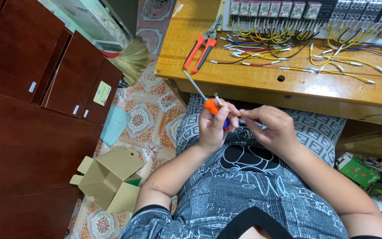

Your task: Connecting electrical wires to a terminal block on a relay board using a screwdriver.

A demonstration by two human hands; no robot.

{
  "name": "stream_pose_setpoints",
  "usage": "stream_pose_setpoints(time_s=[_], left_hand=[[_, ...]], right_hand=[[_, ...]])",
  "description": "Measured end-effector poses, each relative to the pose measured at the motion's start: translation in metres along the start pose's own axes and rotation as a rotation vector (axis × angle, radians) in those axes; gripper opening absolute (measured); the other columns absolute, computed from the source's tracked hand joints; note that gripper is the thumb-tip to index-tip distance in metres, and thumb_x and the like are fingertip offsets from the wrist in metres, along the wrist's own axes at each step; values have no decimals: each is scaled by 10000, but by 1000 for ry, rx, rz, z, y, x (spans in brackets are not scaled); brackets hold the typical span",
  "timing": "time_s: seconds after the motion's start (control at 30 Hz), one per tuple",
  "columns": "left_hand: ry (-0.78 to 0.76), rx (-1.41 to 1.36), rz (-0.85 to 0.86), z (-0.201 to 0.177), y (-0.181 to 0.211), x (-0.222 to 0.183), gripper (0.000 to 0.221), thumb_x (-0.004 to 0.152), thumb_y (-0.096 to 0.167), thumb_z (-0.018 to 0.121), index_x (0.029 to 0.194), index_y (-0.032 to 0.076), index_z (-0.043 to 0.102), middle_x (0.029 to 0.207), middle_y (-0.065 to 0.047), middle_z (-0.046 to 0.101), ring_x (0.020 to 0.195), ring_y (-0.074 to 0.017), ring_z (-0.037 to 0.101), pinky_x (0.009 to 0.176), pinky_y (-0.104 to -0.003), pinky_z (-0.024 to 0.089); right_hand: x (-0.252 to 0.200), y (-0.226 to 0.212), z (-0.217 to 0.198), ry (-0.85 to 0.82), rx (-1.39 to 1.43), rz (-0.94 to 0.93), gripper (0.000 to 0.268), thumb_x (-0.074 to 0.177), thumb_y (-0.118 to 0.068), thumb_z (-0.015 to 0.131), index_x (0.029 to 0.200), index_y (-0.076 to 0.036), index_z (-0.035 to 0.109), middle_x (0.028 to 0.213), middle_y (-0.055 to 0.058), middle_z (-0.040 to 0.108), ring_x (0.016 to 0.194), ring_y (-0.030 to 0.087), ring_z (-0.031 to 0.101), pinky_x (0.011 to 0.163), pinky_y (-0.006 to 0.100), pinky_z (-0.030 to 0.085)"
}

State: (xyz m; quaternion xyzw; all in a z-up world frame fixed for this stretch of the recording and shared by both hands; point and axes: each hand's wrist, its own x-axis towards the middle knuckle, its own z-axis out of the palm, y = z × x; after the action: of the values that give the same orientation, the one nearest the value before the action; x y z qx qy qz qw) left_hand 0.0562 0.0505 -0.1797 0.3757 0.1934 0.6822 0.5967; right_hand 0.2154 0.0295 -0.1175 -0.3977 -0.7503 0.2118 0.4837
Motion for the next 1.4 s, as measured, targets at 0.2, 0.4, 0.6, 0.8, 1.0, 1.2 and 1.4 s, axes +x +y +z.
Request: stream_pose_setpoints(time_s=[0.2, 0.4, 0.6, 0.8, 1.0, 1.2, 1.4], left_hand=[[-13, 14, 62, -4, -1, 0, 109, 1041, 109, 581, 1073, 13, 539, 904, -266, 725, 615, -215, 734, 453, -214, 535], [8, 83, 132, 3, 8, -1, 103, 1061, 118, 553, 1112, 29, 542, 1004, -254, 733, 776, -245, 774, 536, -226, 577], [41, 59, 147, 9, 7, 18, 107, 1097, 202, 507, 1138, 104, 518, 1080, -158, 712, 873, -194, 751, 660, -231, 626], [-34, 125, 182, 8, -6, 55, 131, 1103, 235, 523, 1140, 113, 555, 1103, -125, 717, 924, -192, 753, 718, -250, 649], [20, 352, 106, 14, 8, 114, 177, 1067, 263, 562, 1071, 91, 600, 1065, -106, 708, 917, -188, 758, 548, -199, 539], [124, 889, 109, -8, 32, 147, 688, 958, 443, 600, 1472, 48, 369, 1141, -100, 584, 981, -179, 614, 866, -312, 553], [-166, 1503, 377, -4, 86, 142, 276, 968, 223, 684, 1225, 125, 670, 1155, -77, 673, 1019, -256, 705, 829, -398, 620]], right_hand=[[-3, 10, 4, 121, -204, -299, 89, 903, 23, 737, 969, -27, 768, 821, 105, 743, 685, 281, 694, 649, 369, 563], [7, 2, 1, 173, -274, -437, 124, 900, 25, 743, 1015, -15, 763, 870, 117, 733, 703, 287, 689, 645, 383, 562], [15, -2, -10, 84, 30, 195, 155, 868, -78, 856, 1010, -66, 796, 916, 119, 783, 823, 265, 756, 765, 365, 585], [48, 34, 3, 394, 1005, 733, 217, 875, -7, 763, 1068, -24, 664, 937, 12, 688, 840, 92, 708, 784, 208, 610], [105, 76, 29, 430, 861, 585, 342, 915, -68, 769, 1247, -31, 698, 993, 44, 717, 863, 115, 690, 659, 199, 605], [140, 108, 39, 606, 702, 460, 312, 915, 124, 690, 1152, -26, 554, 912, 110, 730, 785, 158, 707, 700, 251, 642], [151, 137, 45, 625, 654, 412, 142, 916, 62, 731, 1047, 14, 705, 892, 124, 770, 748, 170, 762, 636, 225, 668]])
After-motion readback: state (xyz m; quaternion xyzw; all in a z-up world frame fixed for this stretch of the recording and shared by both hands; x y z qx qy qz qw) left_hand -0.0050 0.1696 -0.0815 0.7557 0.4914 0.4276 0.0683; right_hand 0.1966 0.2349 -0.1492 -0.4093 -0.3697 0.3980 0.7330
